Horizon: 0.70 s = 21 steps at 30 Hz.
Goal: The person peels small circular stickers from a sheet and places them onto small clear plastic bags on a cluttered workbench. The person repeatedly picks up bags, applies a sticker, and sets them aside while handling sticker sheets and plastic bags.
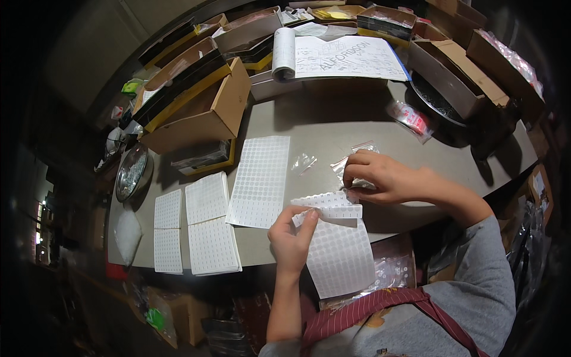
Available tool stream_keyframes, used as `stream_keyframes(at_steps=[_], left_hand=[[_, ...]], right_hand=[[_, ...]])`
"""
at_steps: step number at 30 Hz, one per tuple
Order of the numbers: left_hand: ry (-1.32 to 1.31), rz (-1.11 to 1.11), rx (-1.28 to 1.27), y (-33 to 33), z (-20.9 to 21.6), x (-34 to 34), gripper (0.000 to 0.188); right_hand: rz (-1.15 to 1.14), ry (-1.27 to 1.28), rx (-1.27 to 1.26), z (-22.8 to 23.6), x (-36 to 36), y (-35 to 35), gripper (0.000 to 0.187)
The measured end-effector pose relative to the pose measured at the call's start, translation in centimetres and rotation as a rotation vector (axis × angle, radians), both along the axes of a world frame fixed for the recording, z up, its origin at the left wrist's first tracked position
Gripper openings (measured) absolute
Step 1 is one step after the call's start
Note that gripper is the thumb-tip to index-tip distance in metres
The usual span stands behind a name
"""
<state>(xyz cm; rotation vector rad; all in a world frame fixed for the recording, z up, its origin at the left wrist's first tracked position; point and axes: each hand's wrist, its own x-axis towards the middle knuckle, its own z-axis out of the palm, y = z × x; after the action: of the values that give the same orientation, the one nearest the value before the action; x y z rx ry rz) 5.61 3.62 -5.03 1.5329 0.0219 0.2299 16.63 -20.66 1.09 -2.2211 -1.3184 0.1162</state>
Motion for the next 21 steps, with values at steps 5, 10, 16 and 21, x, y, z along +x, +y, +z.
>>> stream_keyframes(at_steps=[5, 10, 16, 21], left_hand=[[0.018, 0.02, 0.006, 0.1, -0.1, -0.1, 0.015], [0.038, 0.026, 0.052, 0.3, -0.3, 0.0, 0.016], [0.038, 0.036, 0.016, 0.2, -0.2, 0.0, 0.015], [0.038, 0.0, -0.017, -0.1, 0.0, 0.2, 0.014]], right_hand=[[0.026, -0.141, 0.047, -1.1, -0.1, 0.6, 0.034], [0.069, -0.368, 0.152, -1.4, -0.6, 1.0, 0.029], [-0.088, -0.105, 0.19, 0.4, 1.3, -0.6, 0.018], [-0.088, 0.093, -0.174, 0.7, 7.3, -3.7, 0.02]])
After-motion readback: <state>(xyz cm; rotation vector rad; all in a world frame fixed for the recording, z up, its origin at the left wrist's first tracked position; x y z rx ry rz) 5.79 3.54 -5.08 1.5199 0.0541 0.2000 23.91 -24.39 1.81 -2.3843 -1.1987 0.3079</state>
